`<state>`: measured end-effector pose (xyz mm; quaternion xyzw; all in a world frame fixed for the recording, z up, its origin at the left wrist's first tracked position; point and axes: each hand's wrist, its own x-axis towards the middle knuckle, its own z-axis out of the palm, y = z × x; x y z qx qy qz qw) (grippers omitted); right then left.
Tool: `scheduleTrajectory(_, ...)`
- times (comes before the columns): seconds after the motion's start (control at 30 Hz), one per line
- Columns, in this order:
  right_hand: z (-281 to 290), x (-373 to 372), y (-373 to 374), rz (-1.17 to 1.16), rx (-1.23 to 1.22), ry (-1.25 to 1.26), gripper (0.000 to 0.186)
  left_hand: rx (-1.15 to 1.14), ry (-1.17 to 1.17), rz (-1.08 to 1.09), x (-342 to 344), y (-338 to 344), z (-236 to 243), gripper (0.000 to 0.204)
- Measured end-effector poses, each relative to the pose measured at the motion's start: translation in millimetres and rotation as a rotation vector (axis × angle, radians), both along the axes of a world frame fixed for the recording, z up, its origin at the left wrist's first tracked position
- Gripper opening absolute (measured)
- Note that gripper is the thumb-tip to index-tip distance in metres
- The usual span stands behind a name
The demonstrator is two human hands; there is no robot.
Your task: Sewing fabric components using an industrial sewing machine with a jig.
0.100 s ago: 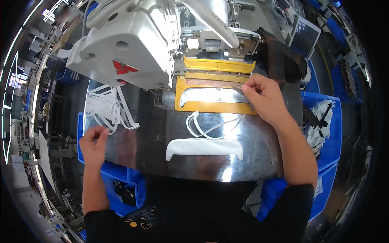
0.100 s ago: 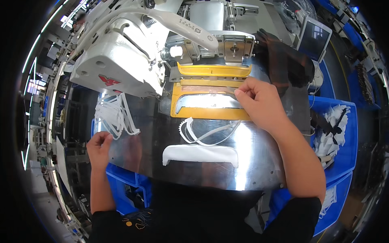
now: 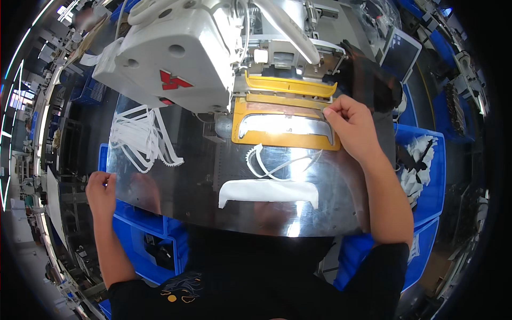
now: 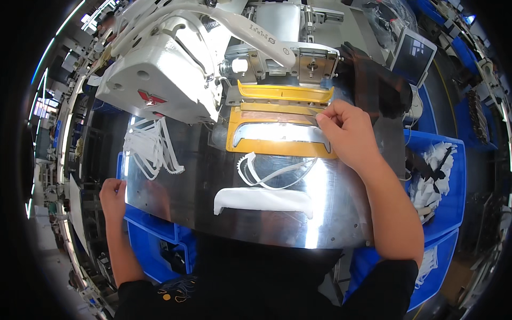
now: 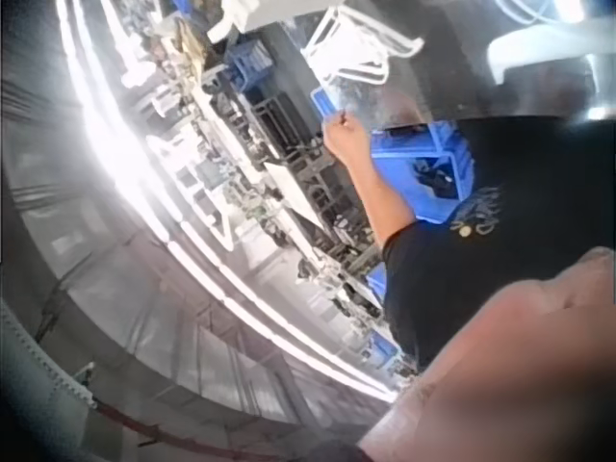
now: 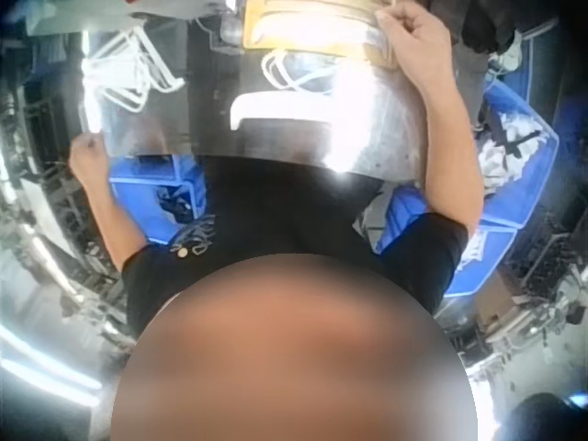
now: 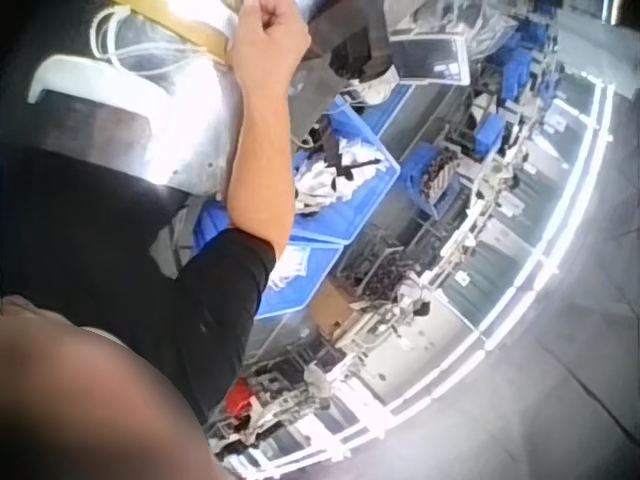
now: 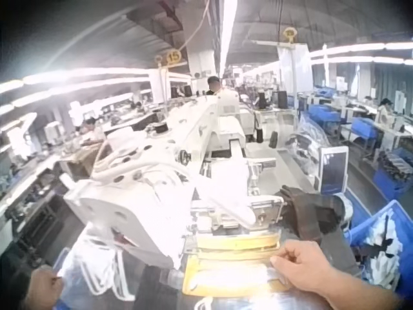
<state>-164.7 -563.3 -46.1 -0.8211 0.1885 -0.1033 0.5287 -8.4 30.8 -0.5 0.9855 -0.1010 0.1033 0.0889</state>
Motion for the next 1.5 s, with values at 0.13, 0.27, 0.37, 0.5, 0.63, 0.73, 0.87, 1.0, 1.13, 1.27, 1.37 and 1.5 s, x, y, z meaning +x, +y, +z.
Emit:
scheduleTrajectory(0.13,6,1,-6,-0.06,-0.032,-0.054,0.016,0.373,-0.084,0.067,10,60,-9,0.009)
scheduleTrajectory(0.27,31,-11,-12,-0.109,-0.095,-0.098,0.016,0.29,0.047,0.126,10,7,4,0.011)
scheduleTrajectory(0.37,60,-28,-4,-0.152,-0.179,-0.107,0.017,0.032,0.005,-0.192,-3,-62,10,0.02)
scheduleTrajectory(0.5,61,-75,-20,-0.238,-0.077,-0.054,0.016,-0.224,0.035,-0.745,-15,-152,16,0.016)
scheduleTrajectory(0.63,52,-110,-6,-0.286,0.137,-0.08,0.005,-0.537,-0.291,-0.822,1,-195,38,0.013)
scheduleTrajectory(0.73,44,-111,10,-0.236,0.203,-0.106,0.003,-1.047,-0.333,-0.66,34,-192,68,0.018)
scheduleTrajectory(0.87,42,-93,39,-0.126,0.267,-0.071,0.003,-1.425,0.06,-0.368,90,-195,105,0.019)
scheduleTrajectory(1.0,50,-58,65,0.018,0.263,-0.066,0.006,-1.313,0.319,-0.455,95,-198,109,0.015)
scheduleTrajectory(1.13,52,-42,81,0.123,0.252,-0.099,0.006,-1.695,-0.227,-0.681,72,-192,120,0.015)
scheduleTrajectory(1.27,69,-28,106,0.196,0.414,-0.218,0.028,-1.484,-0.051,-1.013,16,-195,88,0.019)
scheduleTrajectory(1.37,77,-23,109,0.276,0.404,-0.116,0.039,-1.241,0.381,-1.101,-18,-227,44,0.029)
scheduleTrajectory(1.5,68,-10,117,0.268,0.424,-0.118,0.03,-1.433,1.144,-0.764,-33,-250,0,0.039)
